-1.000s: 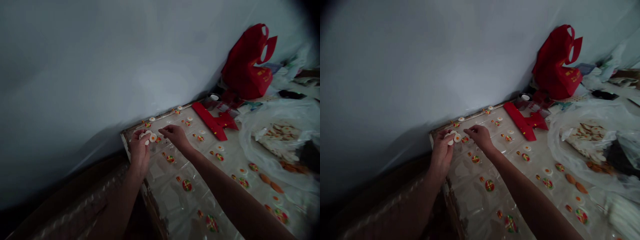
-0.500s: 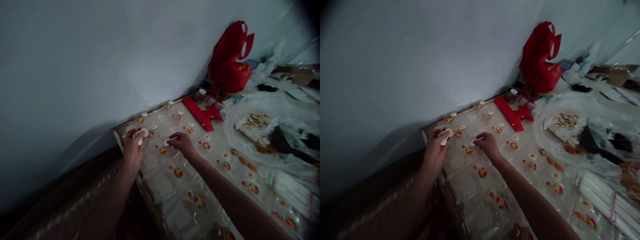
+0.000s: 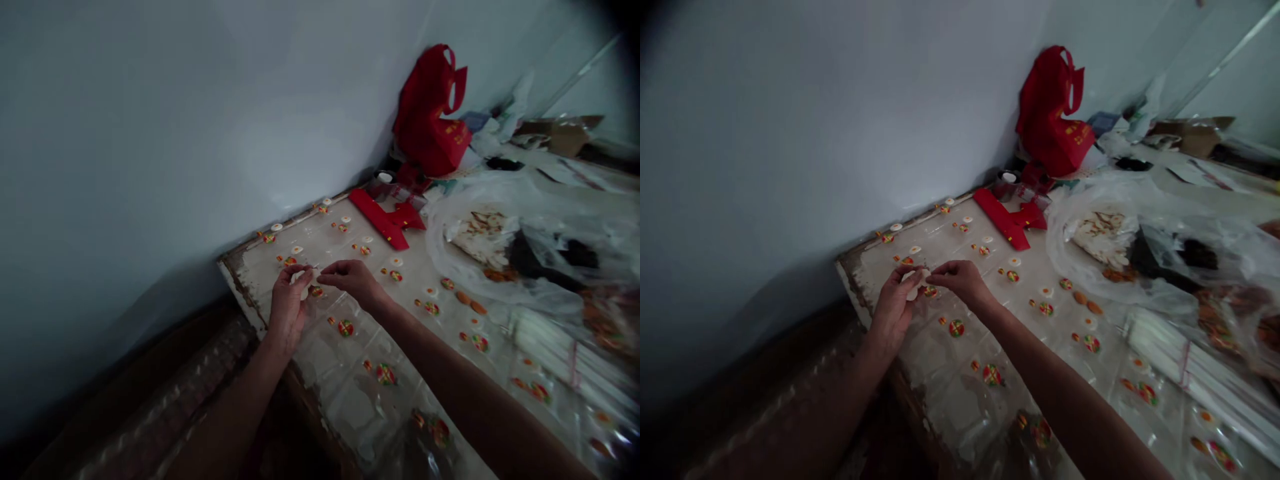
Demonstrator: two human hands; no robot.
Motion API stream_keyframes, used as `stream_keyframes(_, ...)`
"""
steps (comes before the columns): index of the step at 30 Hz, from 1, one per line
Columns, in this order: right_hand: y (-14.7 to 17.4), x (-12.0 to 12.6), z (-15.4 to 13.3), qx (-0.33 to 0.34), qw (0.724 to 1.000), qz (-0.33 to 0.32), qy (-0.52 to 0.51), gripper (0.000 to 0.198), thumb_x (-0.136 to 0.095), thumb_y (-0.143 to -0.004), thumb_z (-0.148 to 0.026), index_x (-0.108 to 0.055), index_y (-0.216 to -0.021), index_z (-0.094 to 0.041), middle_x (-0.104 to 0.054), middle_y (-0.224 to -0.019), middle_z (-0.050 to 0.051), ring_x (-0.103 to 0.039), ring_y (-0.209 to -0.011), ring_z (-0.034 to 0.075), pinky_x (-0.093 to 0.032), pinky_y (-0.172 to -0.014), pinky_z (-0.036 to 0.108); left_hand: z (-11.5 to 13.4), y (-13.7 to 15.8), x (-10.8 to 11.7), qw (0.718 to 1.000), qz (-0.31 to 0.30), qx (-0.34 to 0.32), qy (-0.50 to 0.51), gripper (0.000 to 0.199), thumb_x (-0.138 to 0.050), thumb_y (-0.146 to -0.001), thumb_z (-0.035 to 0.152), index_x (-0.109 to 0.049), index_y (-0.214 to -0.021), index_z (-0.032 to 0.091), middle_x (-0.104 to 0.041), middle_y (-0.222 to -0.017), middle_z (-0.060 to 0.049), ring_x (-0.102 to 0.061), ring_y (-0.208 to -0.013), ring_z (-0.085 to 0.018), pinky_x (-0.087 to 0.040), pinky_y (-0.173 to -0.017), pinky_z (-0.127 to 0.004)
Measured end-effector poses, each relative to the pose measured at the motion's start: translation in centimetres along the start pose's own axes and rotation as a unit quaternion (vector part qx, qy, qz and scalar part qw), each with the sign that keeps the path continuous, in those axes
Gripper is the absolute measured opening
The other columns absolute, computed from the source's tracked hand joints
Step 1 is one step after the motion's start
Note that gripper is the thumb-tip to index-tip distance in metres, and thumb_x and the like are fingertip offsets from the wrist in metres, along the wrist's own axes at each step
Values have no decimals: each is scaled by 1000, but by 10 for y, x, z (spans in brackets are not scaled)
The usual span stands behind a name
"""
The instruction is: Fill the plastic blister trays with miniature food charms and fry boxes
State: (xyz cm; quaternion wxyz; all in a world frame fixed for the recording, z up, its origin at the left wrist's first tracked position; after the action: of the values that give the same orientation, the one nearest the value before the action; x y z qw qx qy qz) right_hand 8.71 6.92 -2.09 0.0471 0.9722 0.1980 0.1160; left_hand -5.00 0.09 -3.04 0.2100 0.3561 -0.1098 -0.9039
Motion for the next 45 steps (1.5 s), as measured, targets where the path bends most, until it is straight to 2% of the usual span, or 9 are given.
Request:
stream_keyframes(7,43,47,-4,73,975,102,183,8,-74,-75,-27,-75,-78,-19,-68,-68,0,-57,-62,14,-42,-63,26,-15,1,-20,997,-38,47,48,17,-77,-77,21,-64,-88,16,-70,-89,-4,-68,-83,-15,-56,-80,-30)
stream_keyframes(12,74,49,22,252,884,-34,392,20,-55,-87,-8,-71,-87,-19,-70,-86,6,-64,-80,17,-45,-74,27,-5,-4,-12,993,-51,103,15,20,-69,-75,10,-67,-95,11,-72,-95,-11,-71,-88,-20,-58,-82,-35)
stream_keyframes(17,83,35,29,274,789,-97,541,22,-49,-94,-7,-70,-90,-15,-67,-89,11,-60,-82,21,-44,-73,31,-7,4,-12,989,-110,79,-54,34,-83,-70,19,-68,-100,14,-74,-103,-11,-70,-95,-20,-56,-83,-32)
stream_keyframes(20,81,39,22,229,845,-69,478,22,-54,-91,-6,-72,-98,-15,-69,-93,10,-62,-86,19,-45,-77,30,-14,7,-11,987,-87,86,-102,40,-89,-65,28,-69,-96,16,-74,-96,-8,-71,-88,-18,-54,-73,-26)
stream_keyframes(23,77,54,14,108,949,25,295,22,-65,-90,-24,-73,-109,-16,-71,-84,5,-61,-73,16,-45,-70,28,-20,13,-13,977,-73,123,-160,45,-93,-59,33,-66,-92,19,-73,-86,-1,-71,-79,-16,-49,-65,-22)
stream_keyframes(26,79,62,7,6,996,21,89,38,-69,-85,-44,-75,-108,-15,-67,-72,1,-52,-60,12,-38,-56,25,-28,24,-22,953,-119,160,-230,43,-92,-59,35,-66,-88,20,-70,-81,1,-69,-73,-14,-47,-63,-21)
stream_keyframes(32,104,74,12,-51,998,15,-32,26,-77,-72,-40,-76,-81,-16,-62,-61,-1,-46,-54,9,-34,-51,22,-46,45,-36,910,-224,196,-287,35,-87,-67,36,-72,-92,16,-71,-82,-4,-65,-70,-13,-49,-64,-23)
stream_keyframes(38,142,86,47,-125,988,70,-59,24,-77,-68,-36,-76,-80,-15,-66,-63,1,-49,-51,9,-37,-50,22,-44,45,-28,947,-167,212,-176,32,-67,-73,12,-69,-105,11,-74,-93,-11,-71,-83,-18,-56,-73,-26)
stream_keyframes(45,152,75,60,-142,971,137,137,7,-66,-74,-18,-72,-78,-17,-67,-64,0,-58,-55,13,-41,-55,24,-42,53,-37,938,-229,219,-144,48,-68,-78,5,-58,-124,11,-70,-119,-17,-71,-104,-24,-59,-84,-31)
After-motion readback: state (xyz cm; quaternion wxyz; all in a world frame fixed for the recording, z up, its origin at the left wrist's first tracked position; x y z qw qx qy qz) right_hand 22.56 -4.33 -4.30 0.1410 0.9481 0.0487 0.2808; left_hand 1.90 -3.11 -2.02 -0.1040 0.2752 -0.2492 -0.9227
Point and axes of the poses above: each hand's wrist, its own y-axis away from the middle knuckle, its own x-axis out of the back of the hand, z = x × y, the point moved 3 cm from there along -y, towards the middle knuckle
